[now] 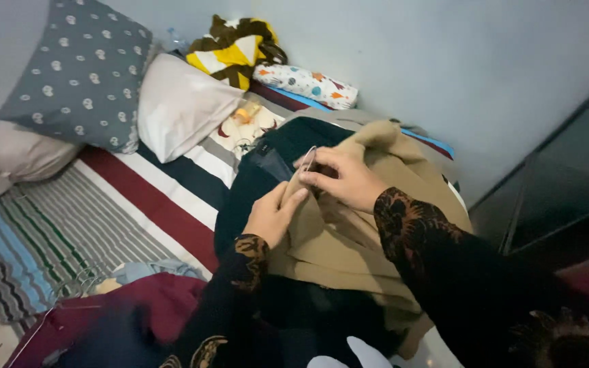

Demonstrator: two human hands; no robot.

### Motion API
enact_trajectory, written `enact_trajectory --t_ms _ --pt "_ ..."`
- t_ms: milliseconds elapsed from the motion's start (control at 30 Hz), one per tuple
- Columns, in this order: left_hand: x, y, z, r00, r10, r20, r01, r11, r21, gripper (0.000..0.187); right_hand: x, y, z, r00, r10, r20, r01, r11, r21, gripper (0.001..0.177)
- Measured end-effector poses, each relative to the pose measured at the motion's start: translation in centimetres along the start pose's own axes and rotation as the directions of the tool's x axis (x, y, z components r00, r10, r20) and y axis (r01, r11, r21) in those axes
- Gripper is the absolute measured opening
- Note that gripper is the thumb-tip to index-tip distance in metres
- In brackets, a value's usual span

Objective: Sort and organize various coats and jackets on a bed.

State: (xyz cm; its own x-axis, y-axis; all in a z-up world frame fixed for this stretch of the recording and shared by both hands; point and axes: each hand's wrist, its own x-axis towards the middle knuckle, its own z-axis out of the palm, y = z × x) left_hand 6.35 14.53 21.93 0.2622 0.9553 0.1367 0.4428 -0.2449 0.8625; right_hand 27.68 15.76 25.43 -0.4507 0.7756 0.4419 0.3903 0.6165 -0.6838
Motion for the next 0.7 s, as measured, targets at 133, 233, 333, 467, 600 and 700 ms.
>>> enact_trajectory --t_ms 133,233,333,467,600,700 --pt "-1.6 1.5 -0.4 0.999 -0.030 -0.018 0.031 0.997 0.067 0.043 0.1 -0.5 -0.1 0.998 0.046 0.040 -0.054 0.974 0.221 0.020" --pt "-2.6 2.4 -0.6 0.997 -0.072 -0.017 0.074 0.985 0.154 0.043 -0.1 -1.3 -0.6 0.976 0.217 -0.030 -0.202 0.944 0.262 0.021" --pt "-2.9 2.3 0.2 0.997 -0.072 -0.013 0.073 0.971 0.227 0.043 -1.1 0.3 -1.9 0.962 0.259 -0.091 -0.233 0.945 0.229 0.021" --pt "-3.7 2.2 1.2 0.995 -0.049 -0.085 0.075 0.939 0.334 0.044 -3.0 2.5 -4.4 0.832 0.466 -0.301 -0.435 0.885 0.168 0.020" --pt "-4.7 4.5 1.2 0.978 -0.087 -0.190 0.138 0.952 0.272 0.044 -4.4 2.5 -6.4 0.847 0.416 -0.331 -0.368 0.908 0.201 0.022" --pt "-5.1 6.0 0.7 0.928 -0.175 -0.329 0.234 0.961 0.149 0.047 -5.4 1.1 -7.8 0.877 0.411 -0.248 -0.325 0.889 0.324 0.034"
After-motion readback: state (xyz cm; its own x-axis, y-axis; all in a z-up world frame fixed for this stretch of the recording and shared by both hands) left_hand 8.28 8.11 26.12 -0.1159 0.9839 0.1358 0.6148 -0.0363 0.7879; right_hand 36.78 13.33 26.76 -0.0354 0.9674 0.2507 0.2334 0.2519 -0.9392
